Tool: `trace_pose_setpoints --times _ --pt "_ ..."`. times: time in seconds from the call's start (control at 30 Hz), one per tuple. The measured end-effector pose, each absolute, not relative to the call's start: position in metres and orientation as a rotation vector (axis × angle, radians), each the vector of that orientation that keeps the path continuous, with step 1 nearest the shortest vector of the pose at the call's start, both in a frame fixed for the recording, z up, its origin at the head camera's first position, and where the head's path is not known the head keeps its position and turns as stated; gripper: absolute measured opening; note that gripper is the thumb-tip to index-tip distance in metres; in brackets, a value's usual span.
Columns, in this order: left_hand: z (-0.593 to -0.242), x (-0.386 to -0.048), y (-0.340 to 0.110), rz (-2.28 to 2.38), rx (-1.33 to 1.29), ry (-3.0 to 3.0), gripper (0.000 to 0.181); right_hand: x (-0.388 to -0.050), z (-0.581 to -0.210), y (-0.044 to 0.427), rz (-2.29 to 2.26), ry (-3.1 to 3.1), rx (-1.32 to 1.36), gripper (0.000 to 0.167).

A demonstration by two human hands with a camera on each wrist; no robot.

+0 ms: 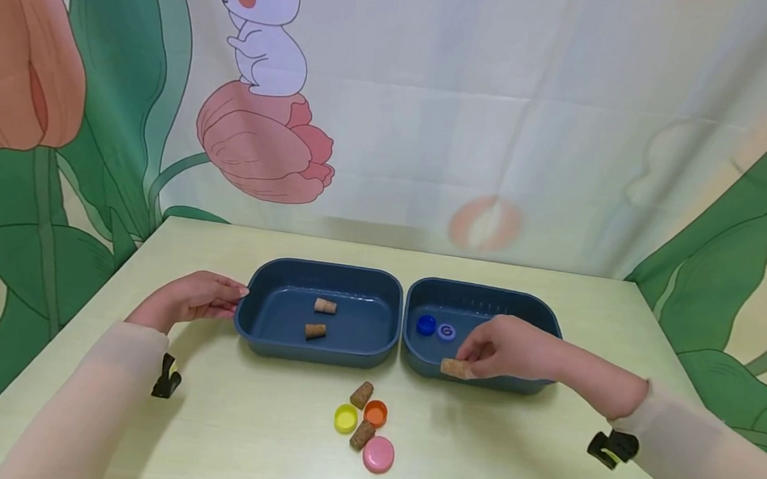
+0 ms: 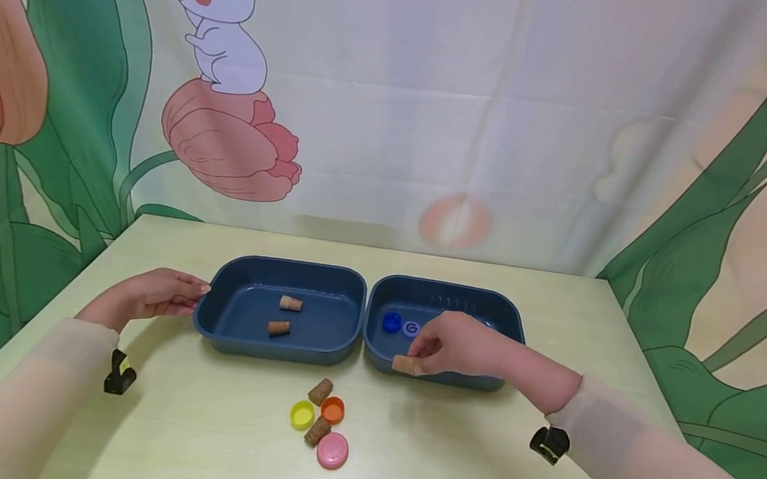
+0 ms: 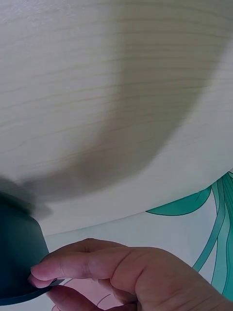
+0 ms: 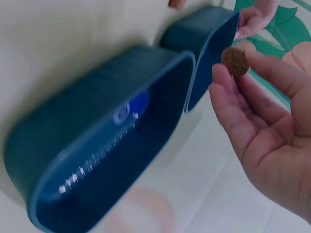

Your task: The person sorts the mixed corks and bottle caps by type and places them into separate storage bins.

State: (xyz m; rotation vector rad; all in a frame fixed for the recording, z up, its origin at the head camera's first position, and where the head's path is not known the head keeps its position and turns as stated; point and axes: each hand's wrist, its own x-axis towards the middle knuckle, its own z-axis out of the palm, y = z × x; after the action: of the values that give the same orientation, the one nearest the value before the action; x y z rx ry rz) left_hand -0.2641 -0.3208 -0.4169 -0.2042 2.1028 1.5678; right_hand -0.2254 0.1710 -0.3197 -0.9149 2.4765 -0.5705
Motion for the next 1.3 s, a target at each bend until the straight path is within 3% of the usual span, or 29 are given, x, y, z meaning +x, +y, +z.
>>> trace_pose_setpoints --times 0.5,0.97,1.3 --pt "-0.419 -0.266 -0.322 1.569 -0.208 2.098 0.049 -0.254 -0.284 0.164 -0.532 2.404 -0.975 0.018" --pt "-0.415 -0.268 -0.323 1.556 -0.201 2.108 0.051 -0.284 -0.226 0.143 -0.419 2.457 -1.078 0.024" --pt "-0.418 -0.265 -0.323 1.568 -0.193 2.093 0.048 -0.305 -0.215 0.116 -0.316 2.457 -1.087 0.023"
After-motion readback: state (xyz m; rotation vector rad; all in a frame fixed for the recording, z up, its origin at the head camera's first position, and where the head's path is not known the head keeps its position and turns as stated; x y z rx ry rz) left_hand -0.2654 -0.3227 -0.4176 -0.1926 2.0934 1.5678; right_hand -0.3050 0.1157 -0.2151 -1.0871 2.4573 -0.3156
